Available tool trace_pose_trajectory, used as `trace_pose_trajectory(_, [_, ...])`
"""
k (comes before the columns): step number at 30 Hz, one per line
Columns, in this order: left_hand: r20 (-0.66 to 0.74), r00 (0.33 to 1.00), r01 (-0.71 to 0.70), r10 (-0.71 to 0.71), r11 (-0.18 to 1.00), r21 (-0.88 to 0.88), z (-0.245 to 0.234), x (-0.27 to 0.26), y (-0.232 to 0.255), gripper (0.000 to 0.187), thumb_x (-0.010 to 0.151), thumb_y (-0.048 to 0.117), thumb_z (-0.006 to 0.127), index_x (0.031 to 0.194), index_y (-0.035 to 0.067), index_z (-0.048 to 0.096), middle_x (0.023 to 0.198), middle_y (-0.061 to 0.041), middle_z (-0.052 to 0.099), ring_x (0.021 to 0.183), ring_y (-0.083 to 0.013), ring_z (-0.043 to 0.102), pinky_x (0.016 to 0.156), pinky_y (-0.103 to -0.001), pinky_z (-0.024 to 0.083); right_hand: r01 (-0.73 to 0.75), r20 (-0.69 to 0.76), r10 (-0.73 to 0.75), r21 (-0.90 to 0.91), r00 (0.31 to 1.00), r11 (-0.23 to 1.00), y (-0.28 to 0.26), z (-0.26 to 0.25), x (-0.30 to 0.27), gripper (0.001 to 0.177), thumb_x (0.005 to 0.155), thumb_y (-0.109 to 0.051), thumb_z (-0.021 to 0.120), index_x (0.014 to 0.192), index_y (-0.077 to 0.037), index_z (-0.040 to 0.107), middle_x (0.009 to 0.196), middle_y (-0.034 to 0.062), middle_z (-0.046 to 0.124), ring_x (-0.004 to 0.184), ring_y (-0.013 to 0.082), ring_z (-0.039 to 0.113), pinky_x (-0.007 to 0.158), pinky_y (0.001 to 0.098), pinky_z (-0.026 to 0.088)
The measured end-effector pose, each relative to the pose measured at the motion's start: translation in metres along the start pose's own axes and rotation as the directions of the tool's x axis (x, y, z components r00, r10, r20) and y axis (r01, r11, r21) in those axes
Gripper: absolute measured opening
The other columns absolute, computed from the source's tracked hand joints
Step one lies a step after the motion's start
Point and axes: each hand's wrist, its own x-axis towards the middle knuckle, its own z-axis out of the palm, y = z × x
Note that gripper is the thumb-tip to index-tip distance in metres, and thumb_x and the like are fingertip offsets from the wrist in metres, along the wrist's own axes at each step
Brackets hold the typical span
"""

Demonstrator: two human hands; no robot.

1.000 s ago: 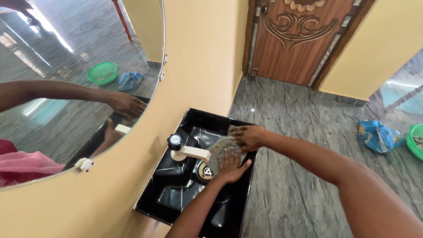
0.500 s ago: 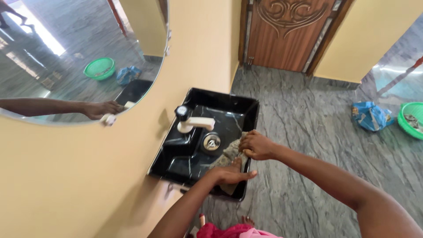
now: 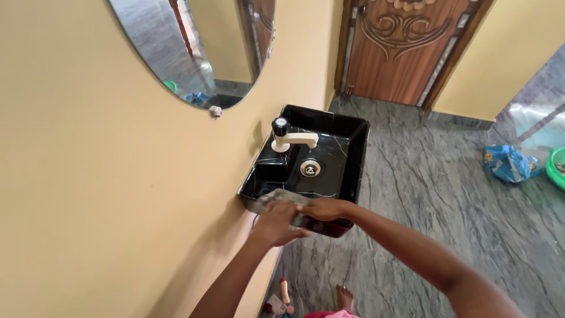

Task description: The person wipes the surface of a black bathroom sink using a cloth. They repeatedly rub the basin, faucet, and drain area with the cloth in hand.

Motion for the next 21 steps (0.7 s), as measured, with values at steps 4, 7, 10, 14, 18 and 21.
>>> trace_pose_trajectory(4, [-0.439,0.895,0.086,-0.075,0.996,0.006,0.028,-0.027,-0.049,0.098,0.084,0.068,0.065,0.155,0.009,0.032,0.163,-0.013,0.033,0.153,-0.028,0.024,0.119,-0.052,0.021,0.355,-0.17,-0.33,0.142,0.928,0.924,-0.05,0.02,0.066,0.074,0.102,-0.05,0.055,0.154,0.0,0.039,0.156,0.0274,0.044,0.144,0.0402,0.044,0.117,0.0455,0.035])
trace_pose_trajectory(7, [-0.72,0.692,0.041,-0.053,0.999,-0.034,0.066,-0.035,-0.064,0.096,0.09,0.061,0.061,0.16,0.006,0.026,0.168,-0.012,0.029,0.158,-0.0304,0.021,0.122,-0.05,0.024,0.281,-0.184,-0.31,-0.165,0.933,0.945,-0.095,0.023,0.078,0.083,0.086,-0.039,0.068,0.155,-0.001,0.04,0.151,0.0238,0.046,0.137,0.0381,0.05,0.11,0.044,0.041])
trace_pose_trajectory(10, [-0.817,0.575,-0.117,-0.043,0.984,-0.134,0.103,-0.022,-0.063,0.1,0.095,0.058,0.057,0.162,-0.003,0.013,0.169,-0.024,0.017,0.157,-0.039,0.016,0.123,-0.054,0.02,0.137,-0.22,-0.301,-0.548,0.928,0.825,-0.124,0.035,0.048,0.097,0.071,-0.028,0.081,0.155,-0.003,0.041,0.146,0.0202,0.048,0.129,0.036,0.055,0.103,0.0425,0.048])
trace_pose_trajectory(14, [-0.85,0.523,-0.217,-0.064,0.955,-0.205,0.143,0.008,-0.057,0.108,0.092,0.063,0.054,0.161,-0.005,0.007,0.168,-0.03,0.01,0.157,-0.048,0.009,0.125,-0.056,0.016,0.074,-0.447,-0.503,-0.689,0.74,0.721,-0.13,0.053,-0.003,0.101,0.068,-0.027,0.083,0.158,-0.005,0.042,0.145,0.0222,0.049,0.113,0.0342,0.06,0.094,0.0414,0.051])
trace_pose_trajectory(18, [-0.852,0.523,-0.21,-0.042,0.962,-0.176,0.185,0.028,-0.023,0.112,0.091,0.067,0.054,0.159,-0.009,0.007,0.163,-0.04,0.004,0.152,-0.056,0.003,0.121,-0.062,0.013,-0.022,-0.482,-0.662,-0.817,0.574,0.576,-0.1,0.058,-0.05,0.072,0.087,-0.023,0.074,0.154,-0.01,0.051,0.15,0.0184,0.05,0.108,0.0339,0.06,0.084,0.0387,0.049])
trace_pose_trajectory(21, [-0.817,0.572,-0.195,0.065,0.979,-0.059,0.212,0.033,0.005,0.105,0.092,0.062,0.055,0.156,-0.009,0.014,0.161,-0.041,0.009,0.15,-0.0576,0.005,0.118,-0.067,0.012,0.001,-0.474,-0.645,-0.805,0.599,0.593,-0.066,0.061,-0.086,0.053,0.085,-0.022,0.07,0.135,-0.008,0.06,0.148,0.0194,0.051,0.114,0.0373,0.06,0.085,0.0413,0.048])
